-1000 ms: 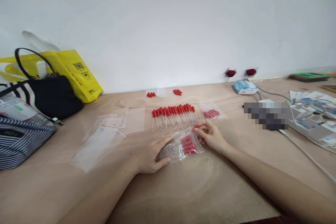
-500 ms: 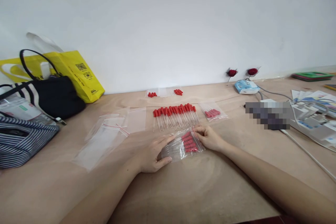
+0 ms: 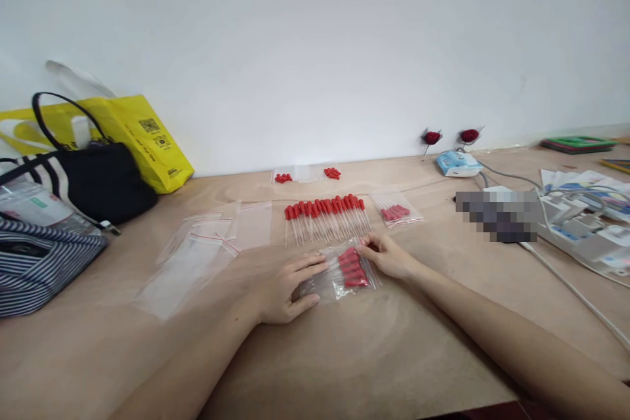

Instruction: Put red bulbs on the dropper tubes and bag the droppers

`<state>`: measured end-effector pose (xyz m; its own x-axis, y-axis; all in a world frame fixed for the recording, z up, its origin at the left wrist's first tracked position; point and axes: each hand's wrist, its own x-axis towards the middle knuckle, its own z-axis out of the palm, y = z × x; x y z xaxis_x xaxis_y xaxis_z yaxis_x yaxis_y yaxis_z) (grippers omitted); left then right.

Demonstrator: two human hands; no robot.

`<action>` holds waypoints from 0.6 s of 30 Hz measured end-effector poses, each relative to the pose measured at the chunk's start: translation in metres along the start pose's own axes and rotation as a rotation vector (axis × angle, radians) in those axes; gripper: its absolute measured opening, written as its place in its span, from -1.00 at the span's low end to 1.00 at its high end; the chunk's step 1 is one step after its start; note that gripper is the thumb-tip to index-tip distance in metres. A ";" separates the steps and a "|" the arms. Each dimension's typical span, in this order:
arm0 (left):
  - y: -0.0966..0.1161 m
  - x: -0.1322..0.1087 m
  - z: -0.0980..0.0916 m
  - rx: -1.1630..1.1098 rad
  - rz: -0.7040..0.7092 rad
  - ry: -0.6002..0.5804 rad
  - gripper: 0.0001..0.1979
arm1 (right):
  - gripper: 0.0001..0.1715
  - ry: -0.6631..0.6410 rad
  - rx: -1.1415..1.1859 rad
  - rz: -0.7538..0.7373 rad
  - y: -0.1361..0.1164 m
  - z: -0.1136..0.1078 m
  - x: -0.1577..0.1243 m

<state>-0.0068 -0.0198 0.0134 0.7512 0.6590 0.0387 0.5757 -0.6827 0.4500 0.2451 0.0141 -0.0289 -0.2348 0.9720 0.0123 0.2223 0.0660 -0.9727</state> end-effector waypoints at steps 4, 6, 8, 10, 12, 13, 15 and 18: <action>0.001 0.000 -0.002 -0.017 0.005 0.079 -0.51 | -0.60 -0.038 0.184 -0.063 -0.014 -0.005 -0.007; 0.000 0.000 -0.002 -0.002 0.005 0.144 -0.54 | -0.61 -0.006 0.268 -0.065 -0.019 -0.015 -0.006; -0.003 0.001 -0.001 0.047 -0.006 0.210 -0.58 | -0.62 0.085 0.348 -0.022 -0.021 -0.030 -0.003; -0.007 0.002 -0.003 0.124 -0.059 0.275 -0.61 | -0.66 0.265 0.405 0.020 -0.017 -0.049 0.004; -0.012 0.002 -0.008 0.230 -0.198 0.333 -0.62 | -0.73 0.507 0.422 0.008 -0.009 -0.068 0.013; -0.015 0.001 -0.011 0.296 -0.303 0.352 -0.60 | -0.76 0.620 0.422 -0.019 -0.005 -0.077 0.017; -0.020 -0.003 -0.020 0.458 -0.554 0.362 -0.54 | -0.82 0.715 0.423 -0.047 0.006 -0.093 0.024; -0.029 -0.016 -0.034 0.648 -0.926 0.290 -0.44 | -0.86 0.765 0.423 -0.047 0.020 -0.106 0.029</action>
<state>-0.0468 0.0003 0.0298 -0.0958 0.9800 0.1743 0.9853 0.1183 -0.1232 0.3428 0.0680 -0.0231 0.4980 0.8652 0.0588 -0.1771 0.1679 -0.9698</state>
